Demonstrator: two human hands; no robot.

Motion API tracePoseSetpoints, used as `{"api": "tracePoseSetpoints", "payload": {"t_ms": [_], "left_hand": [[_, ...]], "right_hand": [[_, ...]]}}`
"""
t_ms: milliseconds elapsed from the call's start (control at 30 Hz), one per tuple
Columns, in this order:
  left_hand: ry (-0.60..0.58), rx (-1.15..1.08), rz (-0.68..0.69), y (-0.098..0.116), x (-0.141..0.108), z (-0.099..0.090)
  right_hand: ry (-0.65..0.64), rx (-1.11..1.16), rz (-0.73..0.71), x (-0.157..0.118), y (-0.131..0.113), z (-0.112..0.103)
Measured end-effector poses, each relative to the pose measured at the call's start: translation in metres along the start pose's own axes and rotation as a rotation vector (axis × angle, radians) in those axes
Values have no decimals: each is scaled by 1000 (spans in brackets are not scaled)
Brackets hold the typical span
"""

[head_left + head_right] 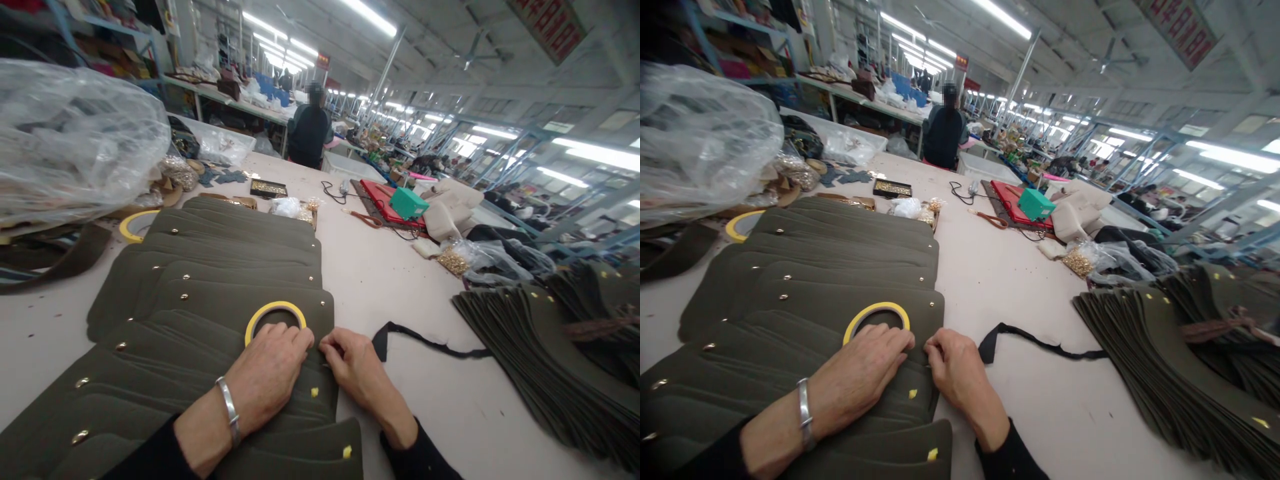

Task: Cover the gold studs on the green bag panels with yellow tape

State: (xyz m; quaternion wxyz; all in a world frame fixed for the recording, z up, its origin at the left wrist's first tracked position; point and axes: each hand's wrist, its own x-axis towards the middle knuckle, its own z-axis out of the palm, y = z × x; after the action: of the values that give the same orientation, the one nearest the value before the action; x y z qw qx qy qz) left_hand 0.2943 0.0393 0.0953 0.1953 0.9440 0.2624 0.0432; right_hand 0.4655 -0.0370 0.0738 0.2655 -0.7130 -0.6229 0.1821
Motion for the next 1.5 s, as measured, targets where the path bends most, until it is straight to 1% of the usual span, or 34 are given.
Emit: {"api": "tracePoseSetpoints", "payload": {"t_ms": [100, 167, 233, 300, 333, 367, 400, 467, 533, 567, 633, 667, 733, 867, 1000, 1100, 1200, 1267, 1333, 1367, 1433, 1500], "left_hand": [[-4, 4, 2, 0, 1, 0], [-1, -2, 5, 0, 1, 0], [0, -6, 4, -1, 2, 1], [-3, -7, -1, -1, 2, 0], [-4, -9, -5, -1, 2, 0], [-4, -12, -7, -1, 1, 0], [-3, -17, -7, -1, 0, -1], [11, -27, -6, -1, -1, -1], [35, -41, -7, -2, -3, -1], [47, -49, -7, -2, -3, 0], [63, -71, -3, -3, -4, 1], [68, -83, 0, -3, -3, 2], [78, -109, 5, -4, -3, 3], [123, -181, 31, -6, -3, 3], [207, -213, 69, -8, -6, 1], [297, -203, 104, -10, -9, 1], [400, -192, 120, -13, -9, 2], [443, -200, 124, -15, -8, 1], [479, -218, 133, -16, -8, 1], [490, -225, 145, -16, -8, 0], [480, -225, 176, -15, -9, -1], [442, -202, 180, -14, -9, 0]], "right_hand": [[20, -85, -39, 1, 0, 5], [33, -92, -46, 3, 2, 7], [50, -29, 5, 3, 6, 6], [62, 97, 74, 3, 11, 3], [79, 155, 87, 1, 13, 0], [102, 187, 67, 0, 15, -3], [124, 188, 11, -1, 16, -7], [134, 105, -165, -4, 16, -13], [63, -25, -330, -6, 14, -15], [20, -83, -381, -5, 12, -15], [-37, -181, -414, -4, 10, -10], [-49, -218, -405, -3, 9, -7], [-47, -269, -340, 0, 7, 0], [-25, -293, -78, 5, 0, 7], [10, -208, 165, 6, -11, 7], [56, -97, 281, 5, -14, 8], [54, -27, 280, 4, -10, 8], [22, 38, 232, 3, -4, 5], [4, 166, 170, 1, 2, -1], [19, 240, 147, 0, 4, -4], [97, 358, 105, -3, 4, -10], [190, 395, 24, -7, -3, -15]]}}
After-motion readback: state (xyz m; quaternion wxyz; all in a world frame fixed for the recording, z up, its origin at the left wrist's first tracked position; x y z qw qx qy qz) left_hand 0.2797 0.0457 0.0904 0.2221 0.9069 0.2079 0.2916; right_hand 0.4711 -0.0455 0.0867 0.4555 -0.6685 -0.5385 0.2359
